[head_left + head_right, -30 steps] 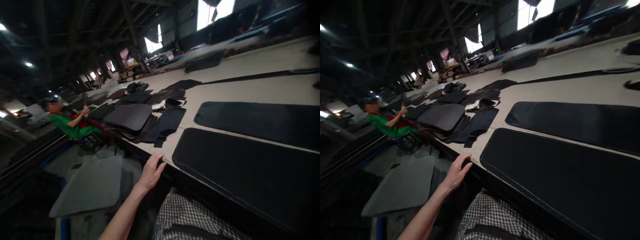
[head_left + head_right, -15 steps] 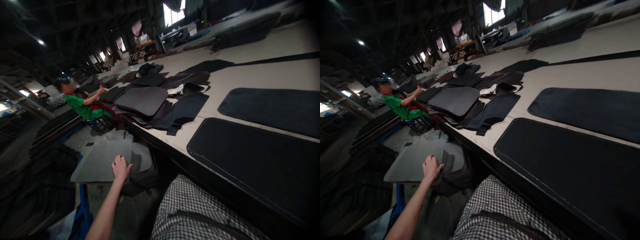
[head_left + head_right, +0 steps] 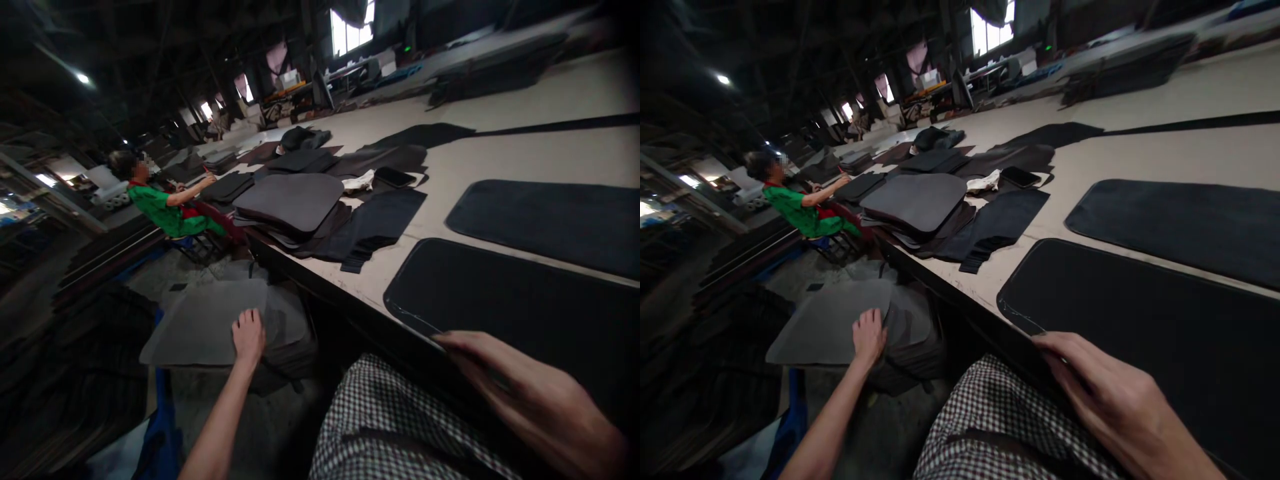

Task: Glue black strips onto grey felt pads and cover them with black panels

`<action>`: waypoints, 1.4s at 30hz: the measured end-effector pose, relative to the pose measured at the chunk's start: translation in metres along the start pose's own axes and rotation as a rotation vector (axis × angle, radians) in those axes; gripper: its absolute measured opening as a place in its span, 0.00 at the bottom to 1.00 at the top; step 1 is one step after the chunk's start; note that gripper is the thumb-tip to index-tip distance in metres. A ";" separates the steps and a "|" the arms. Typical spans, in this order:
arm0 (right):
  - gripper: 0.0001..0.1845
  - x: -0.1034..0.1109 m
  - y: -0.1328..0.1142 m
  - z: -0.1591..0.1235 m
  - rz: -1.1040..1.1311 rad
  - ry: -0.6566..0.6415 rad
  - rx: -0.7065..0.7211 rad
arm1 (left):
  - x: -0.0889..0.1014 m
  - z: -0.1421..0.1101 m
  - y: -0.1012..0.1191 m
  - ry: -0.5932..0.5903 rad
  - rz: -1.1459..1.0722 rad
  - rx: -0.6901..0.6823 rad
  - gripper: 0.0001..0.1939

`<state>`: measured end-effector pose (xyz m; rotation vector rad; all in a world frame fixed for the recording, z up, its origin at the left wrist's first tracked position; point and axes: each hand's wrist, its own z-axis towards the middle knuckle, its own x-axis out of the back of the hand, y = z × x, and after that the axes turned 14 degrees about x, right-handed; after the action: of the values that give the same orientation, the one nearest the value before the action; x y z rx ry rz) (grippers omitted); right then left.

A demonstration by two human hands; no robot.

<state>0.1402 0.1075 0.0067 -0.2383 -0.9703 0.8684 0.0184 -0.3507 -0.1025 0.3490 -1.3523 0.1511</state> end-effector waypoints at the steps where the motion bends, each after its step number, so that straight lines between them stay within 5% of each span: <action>1: 0.13 -0.005 -0.002 0.004 0.035 -0.053 0.043 | 0.003 0.004 -0.003 -0.001 -0.027 0.026 0.19; 4: 0.12 -0.016 -0.009 0.015 0.136 -0.153 0.095 | 0.021 0.024 -0.017 -0.003 -0.150 0.108 0.13; 9: 0.15 -0.032 -0.014 0.026 0.290 -0.359 -0.014 | 0.073 0.051 -0.032 0.076 -0.442 0.236 0.20; 12: 0.17 -0.047 -0.018 0.035 0.372 -0.434 -0.086 | 0.112 0.043 -0.014 0.172 -0.585 0.218 0.23; 15: 0.21 -0.063 -0.027 0.044 0.547 -0.468 -0.207 | 0.139 0.011 0.035 0.181 -0.745 0.044 0.18; 21: 0.36 -0.093 -0.035 0.049 1.011 -0.181 -0.469 | 0.122 -0.073 0.161 -0.325 -0.927 -0.485 0.16; 24: 0.34 -0.094 -0.027 0.046 1.039 0.092 -0.680 | 0.109 -0.090 0.184 -0.578 -0.912 -0.852 0.22; 26: 0.32 -0.088 -0.019 0.041 1.010 0.224 -0.823 | 0.104 -0.089 0.178 -0.780 -0.975 -0.914 0.20; 29: 0.27 -0.073 -0.011 0.034 0.926 0.266 -0.829 | 0.090 -0.076 0.145 -0.938 -1.133 -0.509 0.19; 32: 0.23 -0.054 -0.008 0.030 0.865 0.236 -0.727 | 0.056 -0.064 0.102 -0.681 -1.179 0.184 0.19; 33: 0.22 -0.048 -0.008 0.030 0.858 0.227 -0.710 | 0.040 -0.062 0.088 -0.628 -1.171 0.306 0.21; 37: 0.21 -0.026 -0.011 0.031 0.862 0.250 -0.723 | -0.026 -0.078 0.059 -0.739 -1.152 0.571 0.32; 42: 0.22 -0.007 -0.017 0.030 0.932 0.314 -0.812 | -0.085 -0.114 0.088 -1.118 -1.306 0.630 0.40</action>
<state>0.1232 0.0852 0.0290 -1.5664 -0.8551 1.1701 0.0790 -0.2220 -0.1914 1.9760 -1.8249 -0.8499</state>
